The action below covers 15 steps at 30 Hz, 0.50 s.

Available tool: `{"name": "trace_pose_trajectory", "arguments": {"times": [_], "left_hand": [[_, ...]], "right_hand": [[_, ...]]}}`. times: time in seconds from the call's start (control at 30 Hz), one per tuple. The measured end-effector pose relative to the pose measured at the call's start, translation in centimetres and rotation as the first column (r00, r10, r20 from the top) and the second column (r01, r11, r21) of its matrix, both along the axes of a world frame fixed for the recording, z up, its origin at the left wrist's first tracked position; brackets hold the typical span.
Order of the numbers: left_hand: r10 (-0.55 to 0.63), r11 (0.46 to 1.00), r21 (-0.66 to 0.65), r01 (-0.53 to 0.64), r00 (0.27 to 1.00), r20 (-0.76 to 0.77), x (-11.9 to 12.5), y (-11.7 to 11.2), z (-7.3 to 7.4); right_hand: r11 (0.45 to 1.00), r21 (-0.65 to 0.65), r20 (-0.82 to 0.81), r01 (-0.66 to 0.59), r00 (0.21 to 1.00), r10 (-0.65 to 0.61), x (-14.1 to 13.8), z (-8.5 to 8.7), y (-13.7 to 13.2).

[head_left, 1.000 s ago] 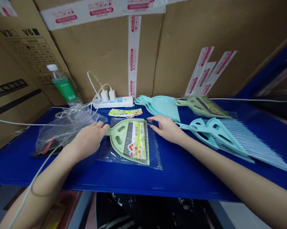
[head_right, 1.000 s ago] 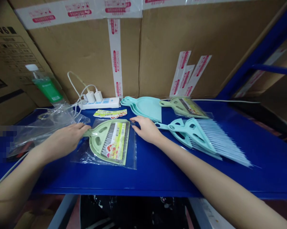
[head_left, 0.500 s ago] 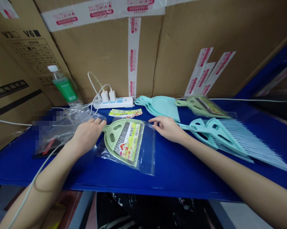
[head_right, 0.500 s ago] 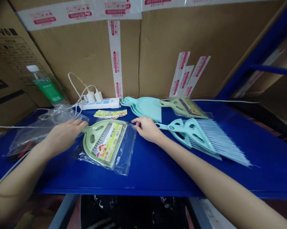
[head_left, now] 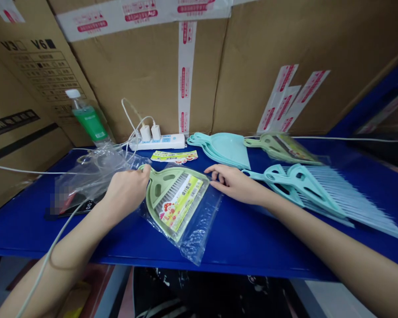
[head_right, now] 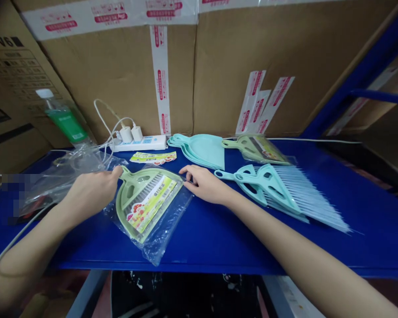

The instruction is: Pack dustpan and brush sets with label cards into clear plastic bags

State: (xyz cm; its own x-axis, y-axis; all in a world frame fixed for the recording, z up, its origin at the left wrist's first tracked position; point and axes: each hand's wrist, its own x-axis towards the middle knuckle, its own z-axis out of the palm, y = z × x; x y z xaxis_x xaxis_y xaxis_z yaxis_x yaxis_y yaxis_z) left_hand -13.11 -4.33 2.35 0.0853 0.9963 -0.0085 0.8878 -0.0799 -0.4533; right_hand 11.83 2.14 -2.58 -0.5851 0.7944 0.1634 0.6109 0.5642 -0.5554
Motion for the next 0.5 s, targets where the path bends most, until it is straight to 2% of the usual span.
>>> {"name": "trace_pose_trajectory", "arguments": {"times": [0.13, 0.27, 0.4, 0.5], "left_hand": [[-0.106, 0.993, -0.050, 0.105, 0.994, -0.013, 0.0, 0.0, -0.3], [-0.277, 0.960, -0.034, 0.278, 0.961, 0.014, 0.0, 0.2, -0.8], [-0.485, 0.872, -0.023, 0.489, 0.869, 0.101, -0.2, 0.7, -1.6], [-0.583, 0.807, 0.062, 0.587, 0.776, 0.242, -0.4, 1.0, -2.4]], "right_hand": [[1.000, -0.012, 0.046, -0.027, 0.999, 0.027, -0.4, -0.2, -0.1], [0.992, -0.101, 0.118, -0.070, 0.990, 0.082, 0.4, 0.9, -0.9], [0.951, -0.270, 0.198, -0.149, 0.958, 0.207, 1.5, 2.5, -2.0], [0.911, -0.362, 0.222, -0.197, 0.931, 0.289, 2.2, 3.2, -2.4]]}}
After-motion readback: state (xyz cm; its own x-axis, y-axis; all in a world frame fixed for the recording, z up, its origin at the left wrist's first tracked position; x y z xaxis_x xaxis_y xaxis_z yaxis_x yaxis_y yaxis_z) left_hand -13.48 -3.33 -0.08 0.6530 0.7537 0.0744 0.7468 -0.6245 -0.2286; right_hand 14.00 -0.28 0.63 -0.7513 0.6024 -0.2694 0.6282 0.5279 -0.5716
